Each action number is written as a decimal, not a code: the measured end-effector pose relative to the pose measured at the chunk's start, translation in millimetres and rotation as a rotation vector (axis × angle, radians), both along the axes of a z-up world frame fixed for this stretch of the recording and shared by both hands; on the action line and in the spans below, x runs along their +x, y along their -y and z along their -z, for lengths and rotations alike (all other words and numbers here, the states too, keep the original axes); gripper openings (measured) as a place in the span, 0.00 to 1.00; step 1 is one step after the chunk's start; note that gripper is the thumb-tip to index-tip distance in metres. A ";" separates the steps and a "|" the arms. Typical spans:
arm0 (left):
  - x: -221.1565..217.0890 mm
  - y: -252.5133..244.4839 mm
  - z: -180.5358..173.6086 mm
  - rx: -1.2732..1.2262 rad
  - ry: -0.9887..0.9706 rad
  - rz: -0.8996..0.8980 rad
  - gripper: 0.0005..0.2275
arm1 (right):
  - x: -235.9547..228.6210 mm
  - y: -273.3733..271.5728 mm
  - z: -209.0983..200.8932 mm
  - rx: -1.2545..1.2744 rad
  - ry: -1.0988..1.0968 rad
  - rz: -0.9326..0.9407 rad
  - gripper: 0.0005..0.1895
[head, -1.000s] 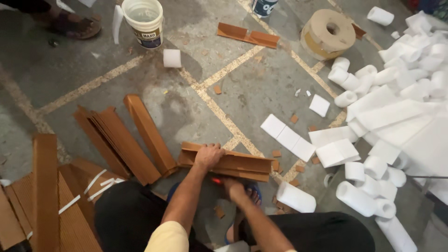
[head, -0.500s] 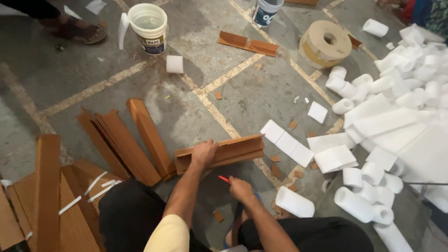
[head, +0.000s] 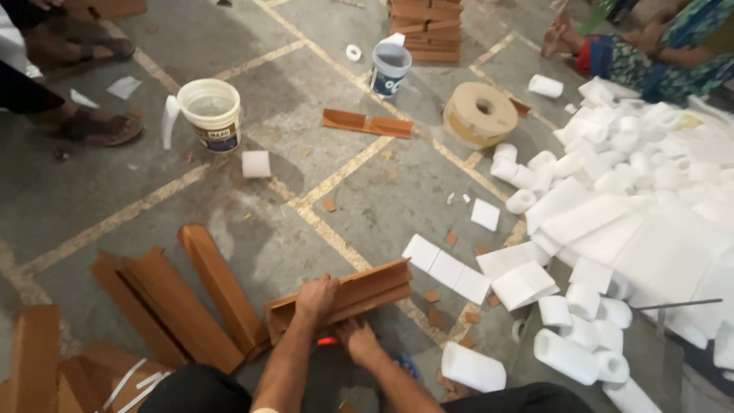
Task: The person sits on the floor and uses a red utility knife to cut long brown cardboard strips into shorter segments. They repeatedly score the cardboard and snap it apart, stacking the cut pieces to the side.
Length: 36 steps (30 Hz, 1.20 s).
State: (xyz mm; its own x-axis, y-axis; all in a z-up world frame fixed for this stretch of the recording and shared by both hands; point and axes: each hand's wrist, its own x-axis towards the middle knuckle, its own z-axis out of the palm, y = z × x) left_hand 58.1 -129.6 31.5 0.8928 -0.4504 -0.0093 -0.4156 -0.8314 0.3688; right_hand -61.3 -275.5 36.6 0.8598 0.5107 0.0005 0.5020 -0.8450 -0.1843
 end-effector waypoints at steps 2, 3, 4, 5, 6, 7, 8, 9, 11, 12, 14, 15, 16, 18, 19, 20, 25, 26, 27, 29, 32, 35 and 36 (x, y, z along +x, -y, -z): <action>7.4 1.0 1.0 -0.002 -0.008 -0.003 0.07 | -17.3 5.0 -1.9 -0.006 -0.163 0.049 0.16; 8.8 0.3 2.6 -0.010 0.009 0.005 0.07 | -28.0 7.1 -2.3 0.003 -0.275 0.098 0.17; 11.3 1.2 3.8 -0.019 0.030 0.009 0.07 | -37.9 12.2 -3.1 0.010 -0.385 0.144 0.17; 15.0 3.1 5.1 -0.041 0.068 0.010 0.07 | -46.4 18.8 -3.8 0.017 -0.494 0.189 0.18; 13.0 3.9 8.0 -0.059 0.096 0.015 0.07 | -58.3 25.7 -4.8 0.119 -0.414 0.198 0.17; 11.2 4.9 11.1 -0.078 0.124 0.019 0.07 | -69.8 32.9 -5.9 0.189 -0.388 0.238 0.18; 8.8 4.7 14.4 -0.067 0.143 0.015 0.07 | -76.4 40.5 -6.4 0.247 -0.363 0.292 0.20; 6.7 5.1 17.2 -0.054 0.162 0.011 0.07 | -82.6 46.3 -7.0 0.278 -0.355 0.401 0.22; 5.9 4.7 18.8 -0.039 0.179 0.012 0.07 | -80.5 56.2 -10.3 0.303 -0.344 0.687 0.26; 8.5 5.2 18.8 -0.040 0.179 0.019 0.07 | -72.2 56.8 -11.4 0.306 -0.301 0.751 0.28; 8.3 7.6 18.6 -0.007 0.173 0.032 0.07 | -56.9 55.4 -13.8 0.448 0.165 0.608 0.27; 3.7 10.0 18.2 0.027 0.166 0.039 0.07 | -51.0 53.9 -15.2 0.427 0.076 0.674 0.27; 0.6 10.1 17.0 0.003 0.140 0.025 0.07 | -43.3 48.1 -16.1 0.407 -0.014 0.748 0.26; -4.4 11.0 9.3 0.008 0.096 -0.012 0.07 | -33.0 35.8 -22.7 0.383 -0.079 0.750 0.23; -3.2 11.2 3.2 0.038 0.078 -0.035 0.07 | -24.7 29.9 -27.4 0.373 -0.104 0.747 0.22; -0.3 12.2 -2.6 0.067 0.063 -0.056 0.07 | -15.9 25.4 -31.8 0.375 -0.104 0.731 0.21; -4.2 9.9 -18.3 0.014 0.087 -0.046 0.07 | -6.0 12.2 -47.6 0.322 -0.175 0.735 0.22; -5.8 9.0 -19.0 0.018 0.080 -0.046 0.06 | -7.8 10.8 -48.5 0.298 -0.182 0.735 0.23; -6.9 8.1 -19.5 0.015 0.078 -0.052 0.06 | -8.2 9.8 -49.3 0.274 -0.188 0.734 0.23; -5.9 7.1 -22.5 0.011 0.078 -0.055 0.06 | -8.8 7.2 -51.5 0.266 -0.204 0.727 0.24; -6.7 8.0 -27.4 0.019 0.039 -0.059 0.06 | -11.5 4.5 -55.8 0.290 -0.235 0.715 0.23; -8.3 6.9 -33.9 0.022 0.022 -0.067 0.06 | -13.0 1.3 -61.8 0.302 -0.257 0.728 0.23; -8.6 6.3 -35.6 0.034 0.016 -0.060 0.07 | -13.3 0.4 -63.2 0.311 -0.260 0.733 0.23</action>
